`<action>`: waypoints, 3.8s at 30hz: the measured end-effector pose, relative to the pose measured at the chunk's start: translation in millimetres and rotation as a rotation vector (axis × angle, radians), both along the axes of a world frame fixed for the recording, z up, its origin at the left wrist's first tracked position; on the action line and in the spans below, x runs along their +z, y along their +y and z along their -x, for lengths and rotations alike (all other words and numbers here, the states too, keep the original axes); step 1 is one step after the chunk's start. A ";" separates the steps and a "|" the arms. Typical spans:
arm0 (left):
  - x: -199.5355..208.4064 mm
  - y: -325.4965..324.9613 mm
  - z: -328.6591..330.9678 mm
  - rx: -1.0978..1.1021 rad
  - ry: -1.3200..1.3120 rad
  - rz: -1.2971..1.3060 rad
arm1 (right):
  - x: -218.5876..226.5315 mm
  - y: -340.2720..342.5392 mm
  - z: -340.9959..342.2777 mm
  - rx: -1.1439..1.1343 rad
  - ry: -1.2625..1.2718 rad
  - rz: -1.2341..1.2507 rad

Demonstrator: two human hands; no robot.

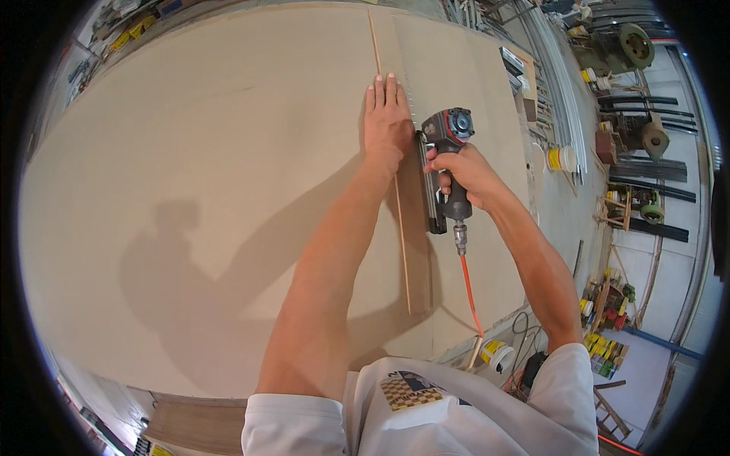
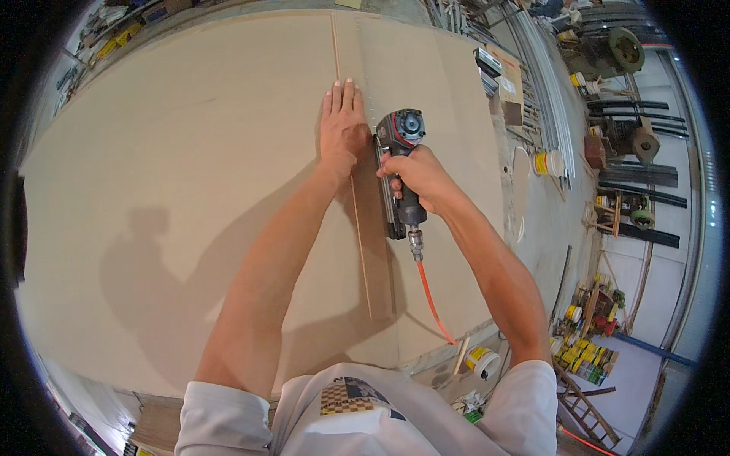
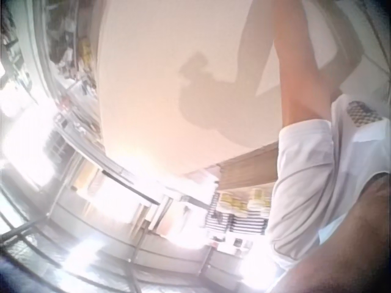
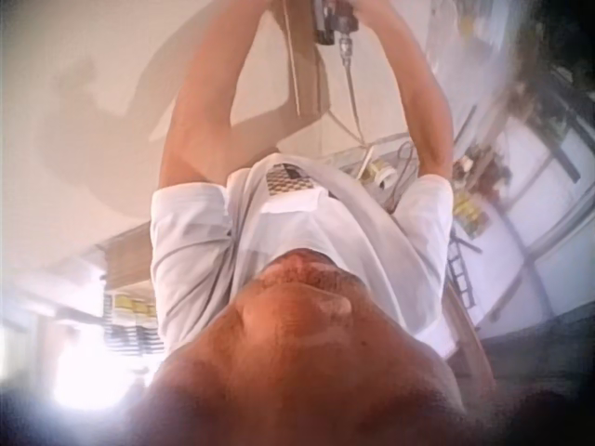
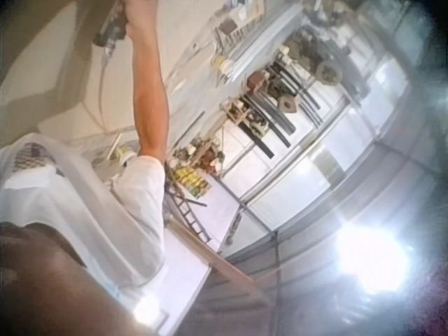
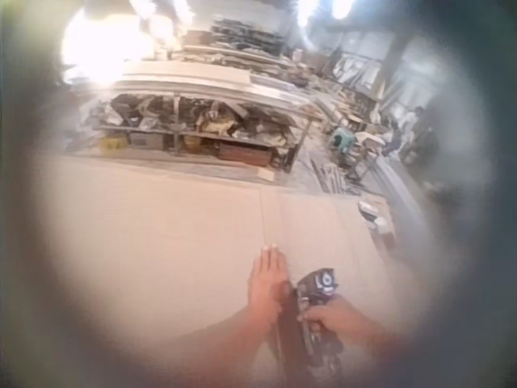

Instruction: The person uses a pneumatic nail gun to fasten a thin wooden strip along the seam of two large light-colored wood panels. They reposition the panels on the workbench, reload the nail gun, and continue nailing along the seam to join the pieces.

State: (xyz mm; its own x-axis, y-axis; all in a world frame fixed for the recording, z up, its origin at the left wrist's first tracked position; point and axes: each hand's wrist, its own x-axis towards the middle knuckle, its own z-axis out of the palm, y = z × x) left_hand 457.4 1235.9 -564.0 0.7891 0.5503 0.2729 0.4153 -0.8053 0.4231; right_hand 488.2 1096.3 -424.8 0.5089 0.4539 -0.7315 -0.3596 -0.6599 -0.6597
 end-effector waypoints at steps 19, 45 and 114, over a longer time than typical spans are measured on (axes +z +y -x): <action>2.1 17.5 -7.7 -0.033 -0.091 -0.010 | -0.4 -3.0 4.3 -0.053 0.021 -0.045; 20.1 -1.7 -1.7 -0.057 -0.231 0.268 | 34.7 -467.2 6.4 -0.715 0.136 -0.259; -59.8 -157.2 -456.4 -0.320 0.295 -0.057 | -48.1 -660.1 -110.3 -0.966 -0.281 -0.270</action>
